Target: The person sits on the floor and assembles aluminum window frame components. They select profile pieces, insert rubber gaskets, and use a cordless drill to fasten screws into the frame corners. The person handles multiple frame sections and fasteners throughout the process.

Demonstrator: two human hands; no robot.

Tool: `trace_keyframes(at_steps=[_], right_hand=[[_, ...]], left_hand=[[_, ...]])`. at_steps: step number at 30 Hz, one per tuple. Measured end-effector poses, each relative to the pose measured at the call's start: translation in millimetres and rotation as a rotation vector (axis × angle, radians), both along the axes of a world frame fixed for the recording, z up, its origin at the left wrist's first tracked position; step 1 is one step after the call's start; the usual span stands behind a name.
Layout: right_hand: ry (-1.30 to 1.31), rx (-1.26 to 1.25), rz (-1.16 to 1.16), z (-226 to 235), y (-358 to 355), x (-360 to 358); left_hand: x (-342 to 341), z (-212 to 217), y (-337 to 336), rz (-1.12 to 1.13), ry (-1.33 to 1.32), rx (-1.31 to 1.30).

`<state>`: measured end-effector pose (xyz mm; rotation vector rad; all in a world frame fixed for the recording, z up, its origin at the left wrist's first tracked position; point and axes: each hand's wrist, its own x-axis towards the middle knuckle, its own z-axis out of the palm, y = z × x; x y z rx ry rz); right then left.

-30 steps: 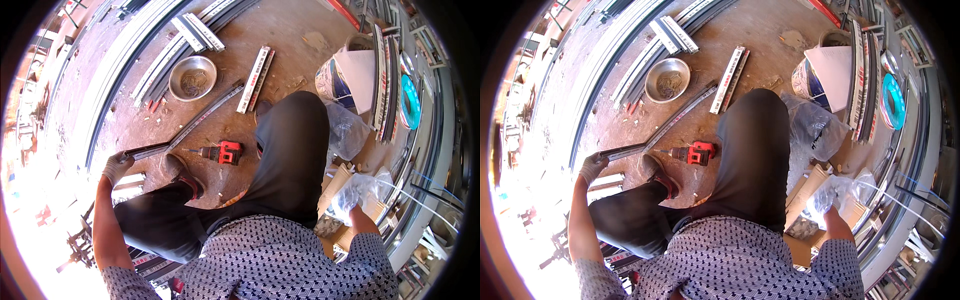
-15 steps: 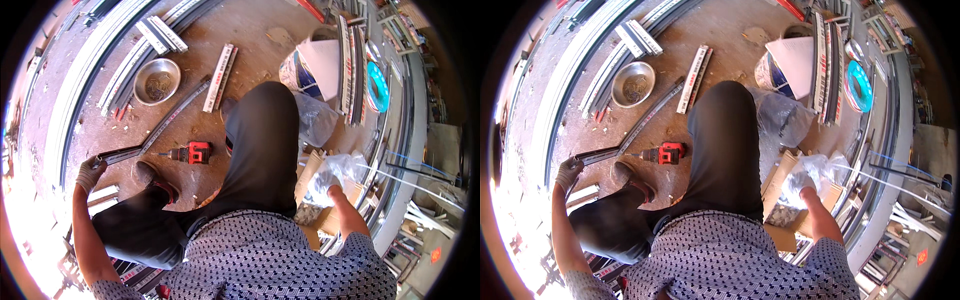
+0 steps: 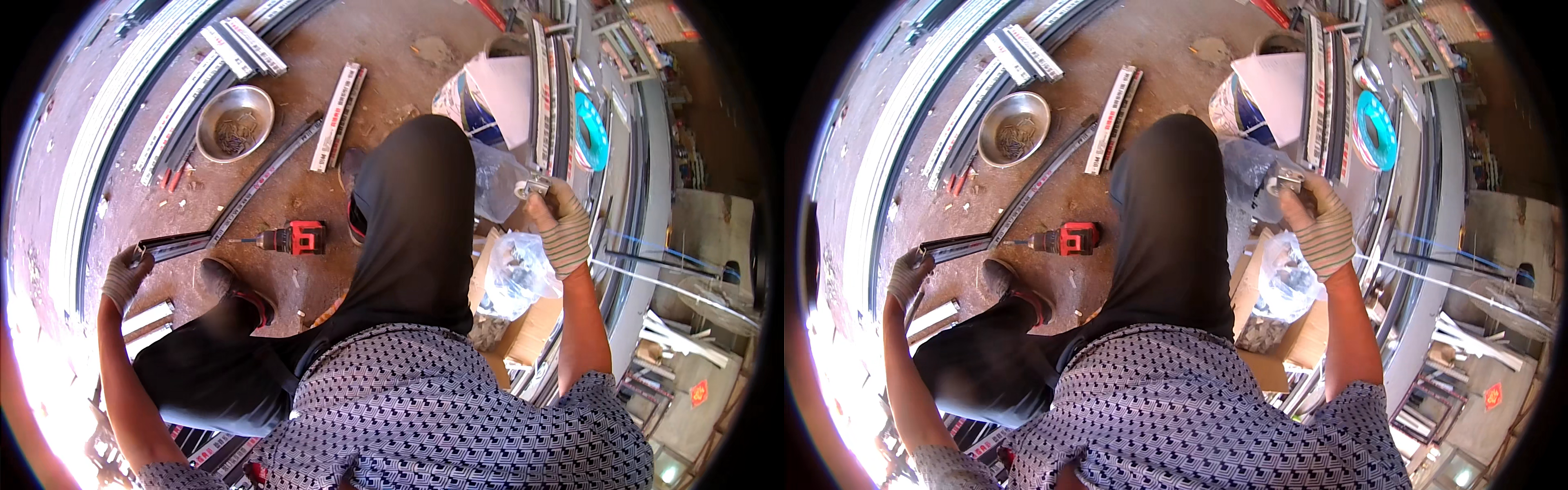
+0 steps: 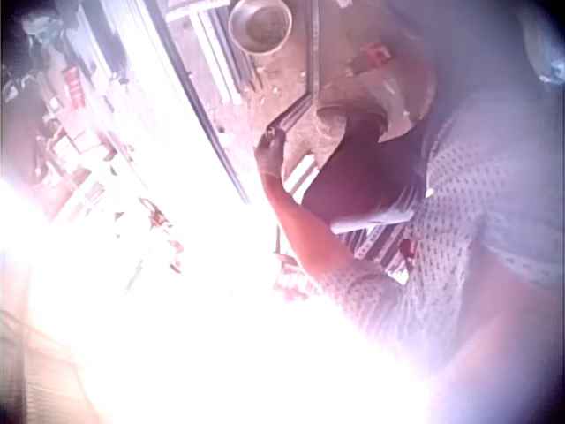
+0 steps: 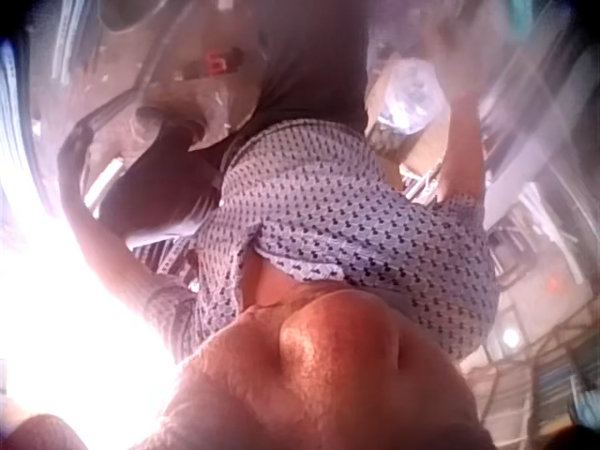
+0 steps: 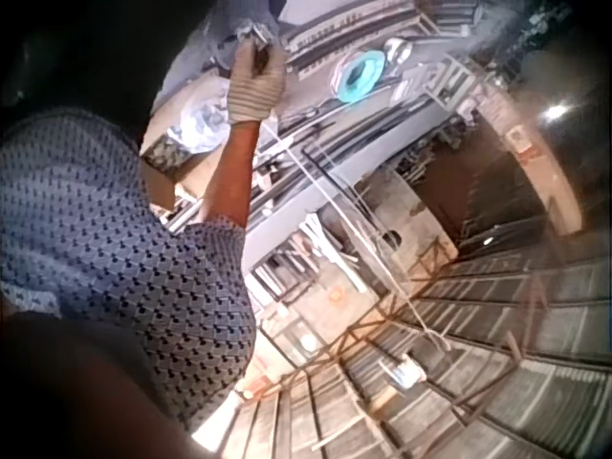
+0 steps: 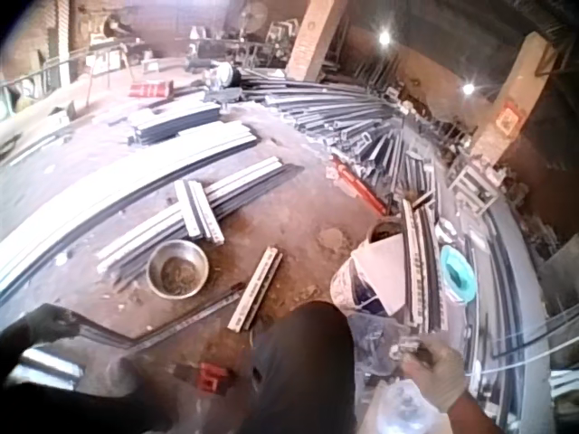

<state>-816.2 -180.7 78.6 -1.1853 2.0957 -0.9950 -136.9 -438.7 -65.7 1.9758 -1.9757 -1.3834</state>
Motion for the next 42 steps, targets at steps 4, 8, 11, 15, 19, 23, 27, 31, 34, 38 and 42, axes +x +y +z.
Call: trace_keyframes(at_steps=[4, 8, 11, 15, 19, 23, 27, 31, 34, 38, 42], right_hand=[[-0.250, -0.233, 0.166, 12.8, -59.1, 45.4], [-0.327, -0.391, 0.338, 19.0, -123.4, 108.6], [-0.378, -0.354, 0.479, 17.0, -167.0, 150.7], [-0.444, -0.353, 0.702, 9.9, -213.4, 212.2], [-0.523, -0.163, 0.905, 2.2, -240.3, 269.0], [-0.742, 0.013, 0.944, -18.4, -261.4, 306.1], [-0.797, 0.118, 1.056, -39.9, -278.9, 332.7], [-0.803, 0.078, 1.068, -52.9, -284.0, 354.4], [-0.758, 0.126, 1.079, -60.5, -288.8, 363.7], [-0.782, 0.187, 1.077, -65.4, -291.9, 377.3], [-0.731, 0.197, 1.025, -67.7, -292.3, 389.5]], left_hand=[[-11.1, 11.5, 1.8, -0.033, -0.039, -0.015], [-24.8, 35.3, 7.1, -0.035, -0.081, -0.046], [-20.6, 28.6, 7.6, -0.004, -0.072, -0.029], [-18.3, 28.1, 3.3, -0.027, -0.066, 0.007], [-10.0, 27.0, 9.9, -0.001, -0.050, 0.005], [-11.3, 29.1, 10.8, -0.022, -0.015, -0.019], [-7.9, 23.8, 12.3, 0.049, 0.024, 0.018], [-6.4, 23.9, 11.4, 0.042, 0.005, 0.002], [-5.1, 22.9, 8.8, 0.049, 0.004, 0.000], [-5.0, 22.0, 8.2, 0.050, -0.006, -0.001], [-5.4, 20.0, 7.7, 0.049, 0.006, 0.013]])
